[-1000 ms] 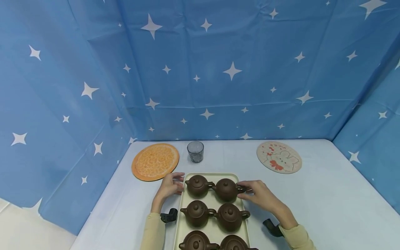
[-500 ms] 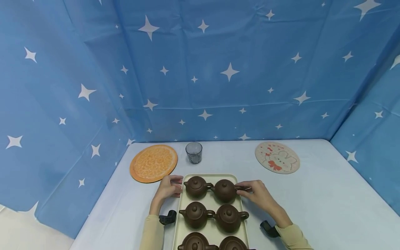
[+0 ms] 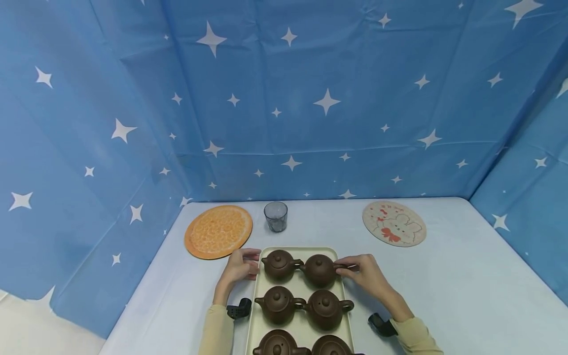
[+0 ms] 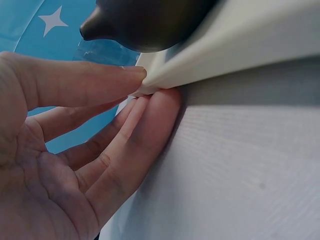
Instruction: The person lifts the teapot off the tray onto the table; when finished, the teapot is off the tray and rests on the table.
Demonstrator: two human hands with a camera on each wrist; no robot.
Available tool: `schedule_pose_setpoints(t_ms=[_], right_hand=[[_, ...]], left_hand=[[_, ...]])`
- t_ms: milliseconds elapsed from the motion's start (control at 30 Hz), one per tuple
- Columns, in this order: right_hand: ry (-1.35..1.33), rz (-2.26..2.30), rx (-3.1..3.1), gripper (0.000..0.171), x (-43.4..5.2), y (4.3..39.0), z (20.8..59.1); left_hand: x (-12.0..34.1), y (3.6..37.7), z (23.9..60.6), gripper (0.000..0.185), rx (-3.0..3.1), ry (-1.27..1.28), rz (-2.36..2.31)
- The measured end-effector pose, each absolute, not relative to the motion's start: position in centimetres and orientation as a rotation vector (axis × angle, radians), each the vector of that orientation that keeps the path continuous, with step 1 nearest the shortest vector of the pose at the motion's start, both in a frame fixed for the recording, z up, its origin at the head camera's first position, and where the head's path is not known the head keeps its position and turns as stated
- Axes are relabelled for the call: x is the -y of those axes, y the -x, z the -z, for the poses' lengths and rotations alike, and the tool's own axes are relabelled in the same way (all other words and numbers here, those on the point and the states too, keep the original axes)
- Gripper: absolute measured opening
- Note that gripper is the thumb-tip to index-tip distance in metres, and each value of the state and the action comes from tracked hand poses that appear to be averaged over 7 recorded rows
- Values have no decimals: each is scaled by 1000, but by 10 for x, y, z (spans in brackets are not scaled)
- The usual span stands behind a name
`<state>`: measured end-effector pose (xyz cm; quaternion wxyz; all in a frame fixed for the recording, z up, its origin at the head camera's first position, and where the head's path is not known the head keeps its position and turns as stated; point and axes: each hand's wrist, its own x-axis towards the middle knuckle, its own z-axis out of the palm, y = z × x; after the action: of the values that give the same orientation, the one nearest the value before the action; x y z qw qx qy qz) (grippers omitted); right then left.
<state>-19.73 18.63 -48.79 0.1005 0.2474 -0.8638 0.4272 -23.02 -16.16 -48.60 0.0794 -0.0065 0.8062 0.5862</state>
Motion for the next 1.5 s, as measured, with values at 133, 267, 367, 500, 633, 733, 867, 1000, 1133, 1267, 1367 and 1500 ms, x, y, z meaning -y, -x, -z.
schedule_pose_setpoints(t_ms=[133, 267, 367, 500, 633, 733, 867, 1000, 1133, 1267, 1367, 1500], right_hand=[[-734, -1310, 2548, 16, -189, 200, 488], [-739, -1359, 2556, 14, -192, 202, 487], [-750, -1388, 2563, 13, -193, 203, 486], [-755, -1413, 2576, 12, -192, 206, 484], [-745, -1435, 2572, 11, -192, 210, 482], [-742, -1454, 2573, 10, -194, 212, 482], [-746, -1480, 2579, 11, -200, 213, 482], [-763, -1537, 2553, 13, -210, 214, 480], [-798, -1602, 2505, 15, -225, 217, 472], [-819, -1589, 2469, 15, -244, 220, 466], [-814, -1555, 2441, 13, -258, 220, 466], [-774, -1530, 2435, 13, -276, 219, 469]], left_hand=[[160, 232, 485, 56, -2407, 13, -1758], [159, 233, 486, 55, -2394, 17, -1763], [160, 233, 487, 55, -2386, 22, -1771], [161, 232, 487, 56, -2384, 8, -1774], [163, 232, 487, 56, -2382, -12, -1776], [163, 232, 487, 56, -2378, -16, -1782], [163, 232, 489, 56, -2370, -18, -1782], [162, 232, 490, 57, -2378, -2, -1776], [162, 231, 488, 57, -2386, 3, -1782], [161, 231, 489, 56, -2382, -6, -1784], [161, 232, 490, 56, -2391, -19, -1770], [162, 233, 490, 56, -2402, -19, -1760]])
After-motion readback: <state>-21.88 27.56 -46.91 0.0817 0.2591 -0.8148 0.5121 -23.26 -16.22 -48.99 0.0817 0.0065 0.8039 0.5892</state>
